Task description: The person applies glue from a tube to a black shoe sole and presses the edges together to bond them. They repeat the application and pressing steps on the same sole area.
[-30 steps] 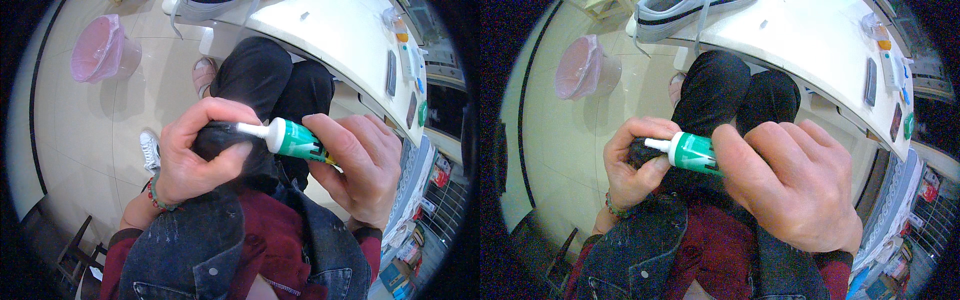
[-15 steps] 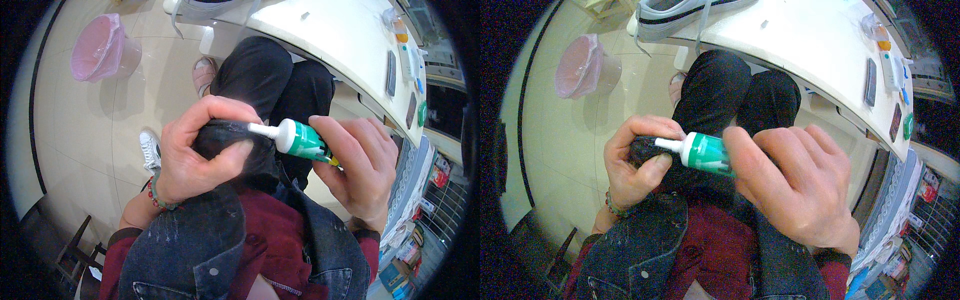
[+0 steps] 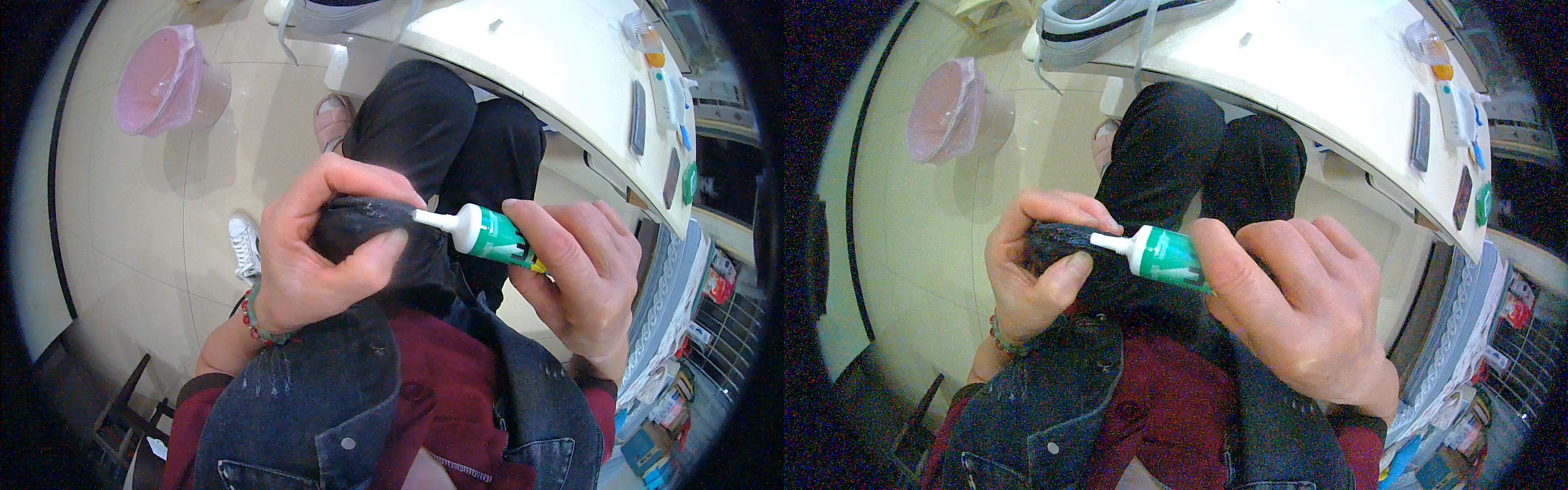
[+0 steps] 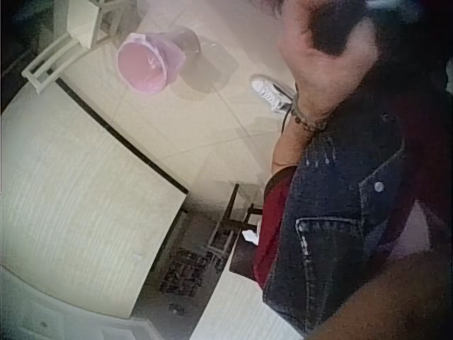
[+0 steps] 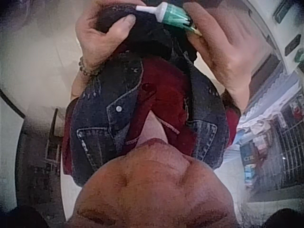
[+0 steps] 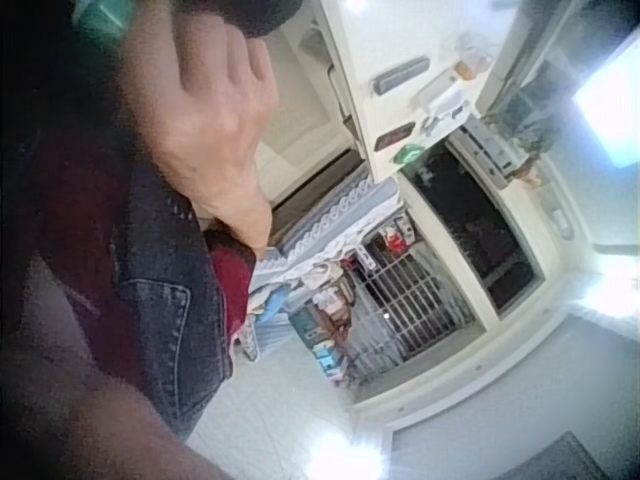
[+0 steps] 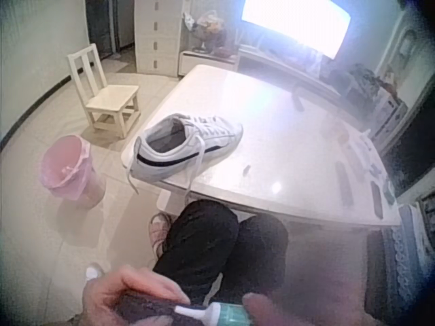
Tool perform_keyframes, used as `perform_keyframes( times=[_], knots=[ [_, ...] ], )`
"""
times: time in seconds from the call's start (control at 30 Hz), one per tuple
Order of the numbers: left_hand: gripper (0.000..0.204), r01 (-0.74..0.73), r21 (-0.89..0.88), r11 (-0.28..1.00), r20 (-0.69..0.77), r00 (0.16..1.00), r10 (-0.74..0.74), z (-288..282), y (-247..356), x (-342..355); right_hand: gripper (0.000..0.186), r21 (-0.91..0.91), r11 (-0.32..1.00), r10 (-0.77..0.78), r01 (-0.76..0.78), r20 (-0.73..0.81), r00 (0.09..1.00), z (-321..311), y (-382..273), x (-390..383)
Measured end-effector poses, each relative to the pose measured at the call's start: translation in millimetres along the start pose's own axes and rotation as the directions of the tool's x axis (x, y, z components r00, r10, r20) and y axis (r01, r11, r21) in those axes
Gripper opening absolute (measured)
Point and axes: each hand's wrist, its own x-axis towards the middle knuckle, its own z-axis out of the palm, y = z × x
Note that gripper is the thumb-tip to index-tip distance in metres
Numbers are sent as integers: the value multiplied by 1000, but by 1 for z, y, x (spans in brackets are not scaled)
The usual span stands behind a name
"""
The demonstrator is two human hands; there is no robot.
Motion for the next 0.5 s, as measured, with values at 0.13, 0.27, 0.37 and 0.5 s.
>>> perform_keyframes(
  times=[0.13,0.27,0.37,0.5],
  knots=[
    [24,6,6,1000,7,1000,-6,1,2,1,49,46,999,-3,6,-57,998,2,-1,1],
    [23,11,11,1000,13,1000,-12,2,4,0,49,61,998,-31,33,-24,999,1,0,1],
    [24,16,-9,1000,5,1000,-16,3,4,0,49,43,998,-38,39,-31,999,2,2,0],
    [24,16,-30,999,-7,1000,-16,5,2,1,49,51,999,10,-9,-23,1000,2,3,-4]
  ],
)
